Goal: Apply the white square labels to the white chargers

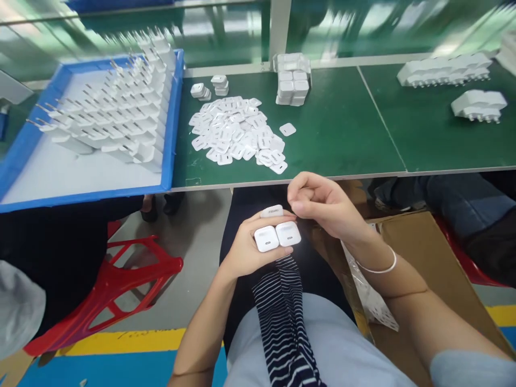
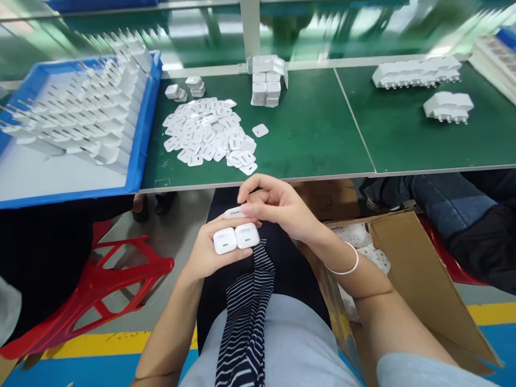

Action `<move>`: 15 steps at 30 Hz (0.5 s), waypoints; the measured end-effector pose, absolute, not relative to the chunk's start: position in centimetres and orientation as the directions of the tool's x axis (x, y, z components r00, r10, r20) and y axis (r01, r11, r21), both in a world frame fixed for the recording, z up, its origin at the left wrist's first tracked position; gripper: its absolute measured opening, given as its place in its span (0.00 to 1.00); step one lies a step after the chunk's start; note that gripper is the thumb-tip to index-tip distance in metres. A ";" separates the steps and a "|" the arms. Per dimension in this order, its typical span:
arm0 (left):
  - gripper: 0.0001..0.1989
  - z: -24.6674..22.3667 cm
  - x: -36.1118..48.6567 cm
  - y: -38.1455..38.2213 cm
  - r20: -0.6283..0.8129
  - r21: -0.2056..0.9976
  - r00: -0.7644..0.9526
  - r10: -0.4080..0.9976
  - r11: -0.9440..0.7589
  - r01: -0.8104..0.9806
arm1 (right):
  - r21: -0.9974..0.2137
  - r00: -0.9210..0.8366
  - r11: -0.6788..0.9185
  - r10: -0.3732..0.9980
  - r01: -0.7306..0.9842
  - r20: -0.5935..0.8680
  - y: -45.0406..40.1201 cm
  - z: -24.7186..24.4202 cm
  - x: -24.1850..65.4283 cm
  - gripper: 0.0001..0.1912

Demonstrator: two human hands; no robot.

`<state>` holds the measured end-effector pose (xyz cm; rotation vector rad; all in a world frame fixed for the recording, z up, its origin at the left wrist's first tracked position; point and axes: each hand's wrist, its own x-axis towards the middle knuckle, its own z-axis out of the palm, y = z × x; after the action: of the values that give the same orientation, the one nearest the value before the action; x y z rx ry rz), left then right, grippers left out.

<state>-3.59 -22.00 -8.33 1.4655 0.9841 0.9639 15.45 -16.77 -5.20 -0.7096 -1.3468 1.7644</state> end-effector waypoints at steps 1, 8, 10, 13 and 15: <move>0.22 -8.2 -3.7 -21.9 0.064 0.993 0.329 0.942 -0.093 0.072 | -0.955 -0.462 -0.090 0.885 -0.283 0.053 -16.5 -5.2 15.8 0.08; 0.22 -8.1 -3.5 -21.1 -0.062 0.998 0.162 0.985 0.064 -0.008 | -0.974 0.137 0.190 0.969 0.121 0.206 -7.2 -4.6 24.9 0.10; 0.21 -7.2 -4.2 -21.0 0.034 0.996 0.063 0.997 -0.039 0.083 | -0.923 0.428 0.060 0.873 0.380 0.233 -4.2 -4.3 29.7 0.10; 0.21 -5.0 -7.0 -21.4 0.285 0.882 -0.072 0.956 -0.232 0.410 | -0.648 0.676 -0.373 0.669 0.664 0.307 -2.1 -3.8 35.2 0.28; 0.21 -3.6 -9.4 -22.3 0.398 0.724 -0.077 0.914 -0.262 0.639 | -0.554 0.751 -0.543 0.607 0.631 0.261 -2.2 -3.6 37.2 0.43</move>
<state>-9.35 -22.28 -3.57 1.8924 1.6808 1.2600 37.22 -2.16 -3.63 -2.3044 -0.9257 -0.0489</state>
